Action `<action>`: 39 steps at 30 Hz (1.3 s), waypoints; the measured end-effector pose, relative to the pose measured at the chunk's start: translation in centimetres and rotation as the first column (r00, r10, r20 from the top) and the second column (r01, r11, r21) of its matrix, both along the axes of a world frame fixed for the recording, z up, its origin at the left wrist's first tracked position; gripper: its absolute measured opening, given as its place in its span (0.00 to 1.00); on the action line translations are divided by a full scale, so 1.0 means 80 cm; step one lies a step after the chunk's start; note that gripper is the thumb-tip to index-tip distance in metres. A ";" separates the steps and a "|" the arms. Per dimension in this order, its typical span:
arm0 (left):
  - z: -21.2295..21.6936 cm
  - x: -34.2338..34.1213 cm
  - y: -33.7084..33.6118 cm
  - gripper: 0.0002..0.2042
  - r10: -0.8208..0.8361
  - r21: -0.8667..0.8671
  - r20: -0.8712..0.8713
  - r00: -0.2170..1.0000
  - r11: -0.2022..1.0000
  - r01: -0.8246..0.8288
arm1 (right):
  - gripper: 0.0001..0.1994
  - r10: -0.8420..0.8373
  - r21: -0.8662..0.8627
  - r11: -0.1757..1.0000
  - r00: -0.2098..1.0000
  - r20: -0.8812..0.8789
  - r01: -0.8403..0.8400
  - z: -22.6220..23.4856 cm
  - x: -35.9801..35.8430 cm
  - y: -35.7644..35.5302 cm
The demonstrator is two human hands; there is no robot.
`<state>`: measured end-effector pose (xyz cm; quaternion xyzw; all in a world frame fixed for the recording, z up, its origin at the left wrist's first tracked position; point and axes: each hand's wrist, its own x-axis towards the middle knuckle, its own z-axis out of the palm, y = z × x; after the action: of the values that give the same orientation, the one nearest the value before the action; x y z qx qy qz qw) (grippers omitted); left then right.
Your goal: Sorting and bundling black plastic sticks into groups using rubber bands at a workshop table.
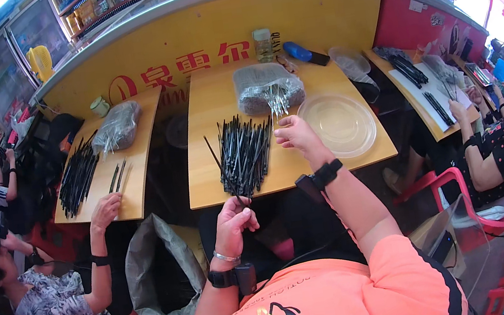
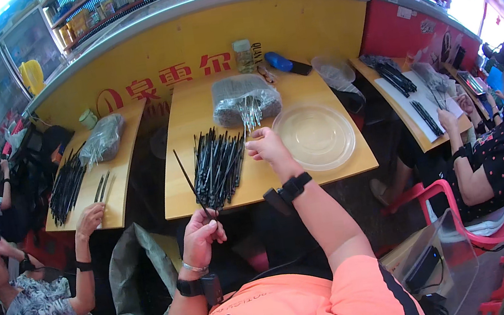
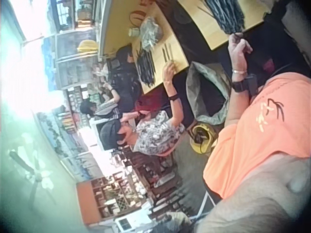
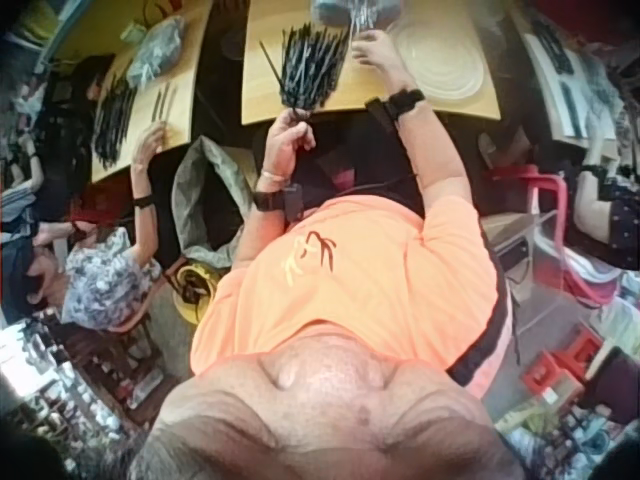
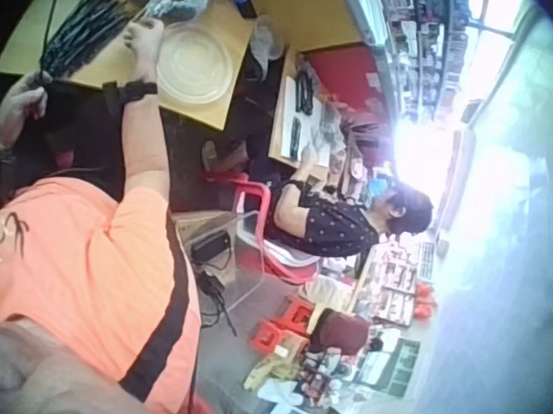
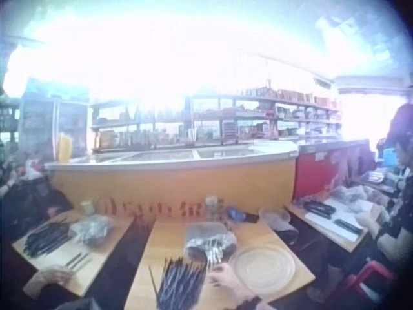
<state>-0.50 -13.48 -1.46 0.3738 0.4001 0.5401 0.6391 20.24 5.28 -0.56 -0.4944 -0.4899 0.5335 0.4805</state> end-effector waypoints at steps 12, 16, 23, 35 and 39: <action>-0.002 -0.002 -0.003 0.07 0.016 0.006 0.046 0.999 1.000 -0.017 | 0.11 0.053 -0.153 0.985 0.989 -0.138 -0.074 -0.012 0.000 0.008; 0.001 0.001 -0.002 0.07 0.003 0.000 0.059 0.998 1.000 -0.003 | 0.05 0.117 -0.191 0.970 0.979 -0.169 -0.149 -0.012 0.010 0.001; 0.002 0.001 -0.003 0.07 0.023 0.013 0.044 0.999 1.000 -0.024 | 0.05 0.063 -0.212 0.973 0.990 -0.128 -0.089 -0.015 0.015 -0.006; -0.001 0.002 -0.002 0.08 0.013 -0.001 -0.006 1.000 1.000 -0.013 | 0.04 0.183 -0.243 0.938 0.950 -0.254 -0.245 0.006 0.024 -0.033; -0.001 0.000 -0.002 0.08 0.022 -0.015 -0.010 1.000 1.000 -0.022 | 0.04 0.187 -0.282 0.923 0.946 -0.263 -0.261 0.008 0.019 -0.024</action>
<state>-0.53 -13.64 -1.56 0.3672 0.4114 0.5423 0.6339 21.79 3.37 0.10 -0.4392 -0.3933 0.7101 0.3850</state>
